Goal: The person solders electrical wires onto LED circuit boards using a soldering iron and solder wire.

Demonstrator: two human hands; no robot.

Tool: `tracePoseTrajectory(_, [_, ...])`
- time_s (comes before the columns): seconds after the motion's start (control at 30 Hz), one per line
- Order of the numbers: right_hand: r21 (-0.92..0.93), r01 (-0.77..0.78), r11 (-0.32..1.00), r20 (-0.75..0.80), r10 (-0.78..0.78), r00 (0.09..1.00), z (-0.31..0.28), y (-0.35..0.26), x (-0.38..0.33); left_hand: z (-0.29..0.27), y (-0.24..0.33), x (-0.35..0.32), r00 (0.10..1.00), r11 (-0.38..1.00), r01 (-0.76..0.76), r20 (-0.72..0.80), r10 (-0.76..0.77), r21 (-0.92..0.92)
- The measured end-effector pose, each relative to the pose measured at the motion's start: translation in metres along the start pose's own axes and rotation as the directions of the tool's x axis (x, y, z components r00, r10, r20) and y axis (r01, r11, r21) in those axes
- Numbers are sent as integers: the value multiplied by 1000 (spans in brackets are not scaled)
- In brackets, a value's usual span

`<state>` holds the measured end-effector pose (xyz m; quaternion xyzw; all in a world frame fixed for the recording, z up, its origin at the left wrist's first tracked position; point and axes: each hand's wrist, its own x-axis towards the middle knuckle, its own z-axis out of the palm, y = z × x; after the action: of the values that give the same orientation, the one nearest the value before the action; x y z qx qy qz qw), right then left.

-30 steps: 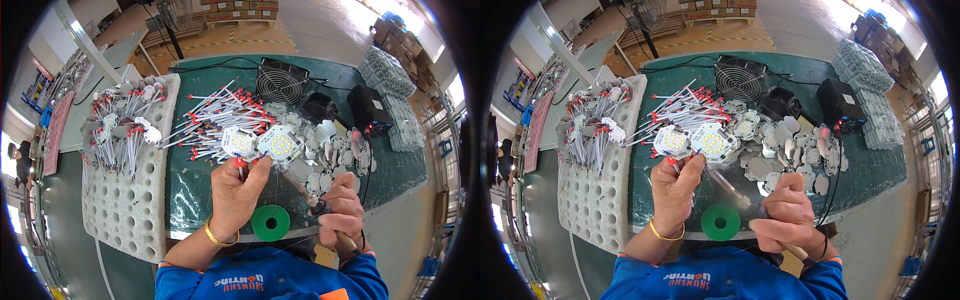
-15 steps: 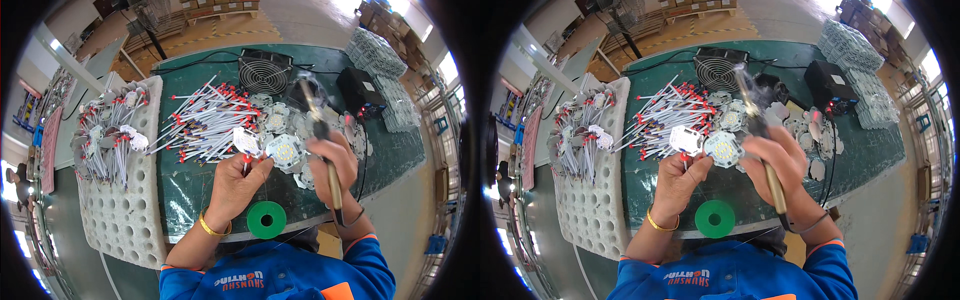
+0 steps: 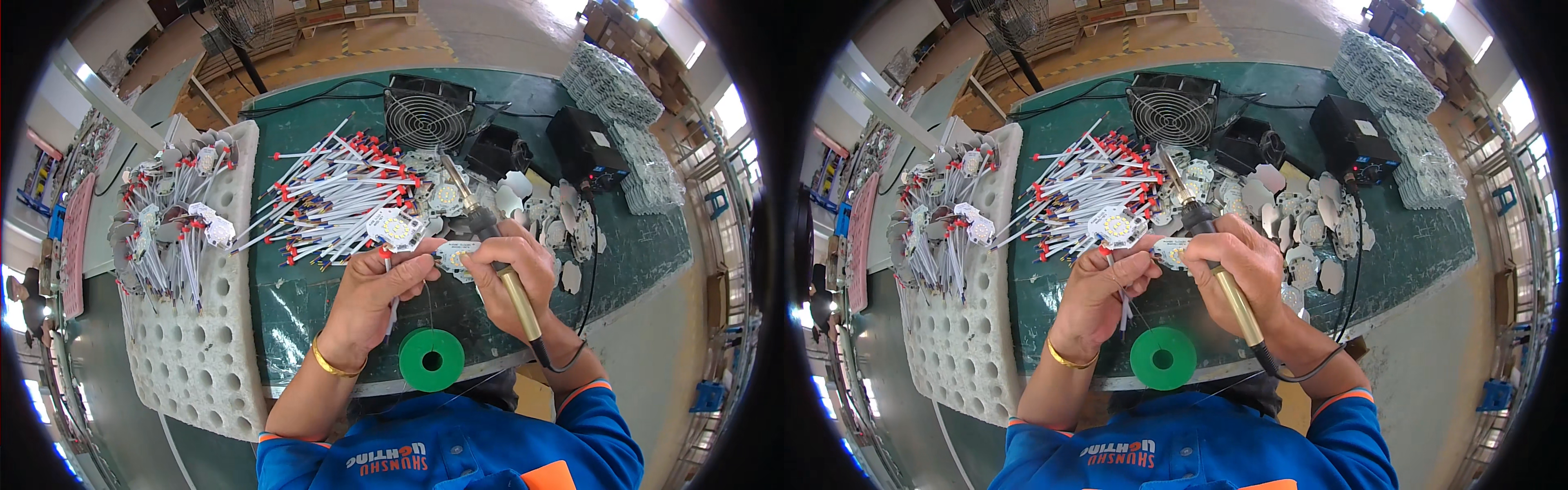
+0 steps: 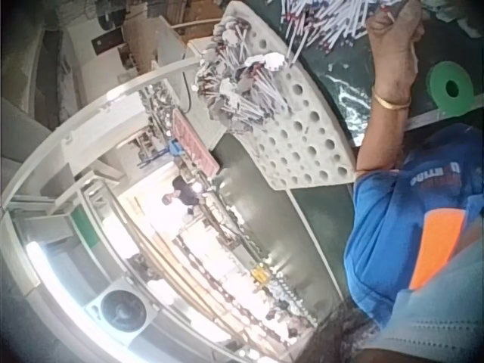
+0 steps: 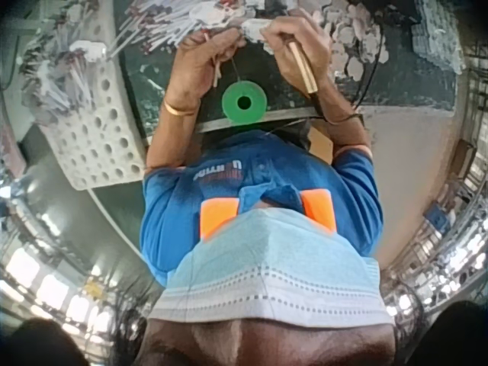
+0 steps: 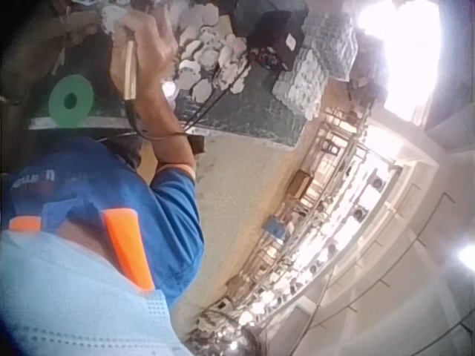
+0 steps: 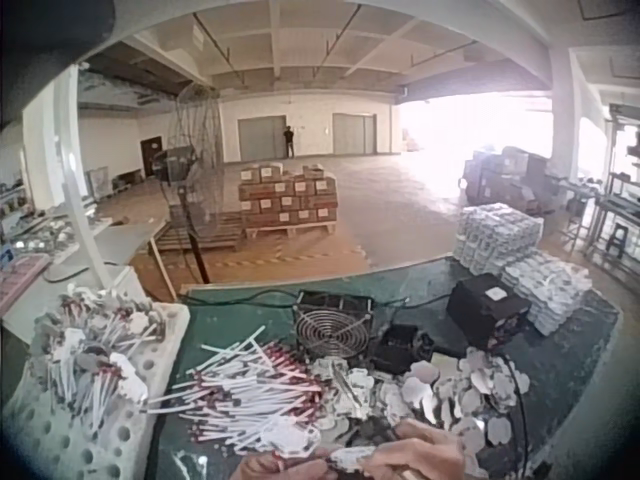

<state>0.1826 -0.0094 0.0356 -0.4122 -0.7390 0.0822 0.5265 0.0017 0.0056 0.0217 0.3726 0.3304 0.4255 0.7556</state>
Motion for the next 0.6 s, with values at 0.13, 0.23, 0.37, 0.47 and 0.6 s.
tracePoseTrajectory(0.13, [5, 24, 1000, -84, -24, 996, 5, -2, -4, 1, 0, 0, 993, 967, 114, 55, -104, -226])
tracePoseTrajectory(0.23, [-12, 32, 999, -98, -33, 995, 7, 0, -5, 2, -4, -1, 992, 960, 124, 55, -113, -251])
tracePoseTrajectory(0.37, [-17, 83, 996, -77, -84, 994, 8, 3, -10, 1, -5, 0, 987, 949, 161, 44, -154, -271])
tracePoseTrajectory(0.47, [11, 95, 995, -70, -94, 993, 11, 5, -13, 2, -7, -1, 986, 945, 166, 25, -166, -282])
tracePoseTrajectory(0.6, [20, 98, 995, -166, -93, 982, 14, 5, -14, 3, -11, -1, 991, 949, 131, 17, -132, -286])
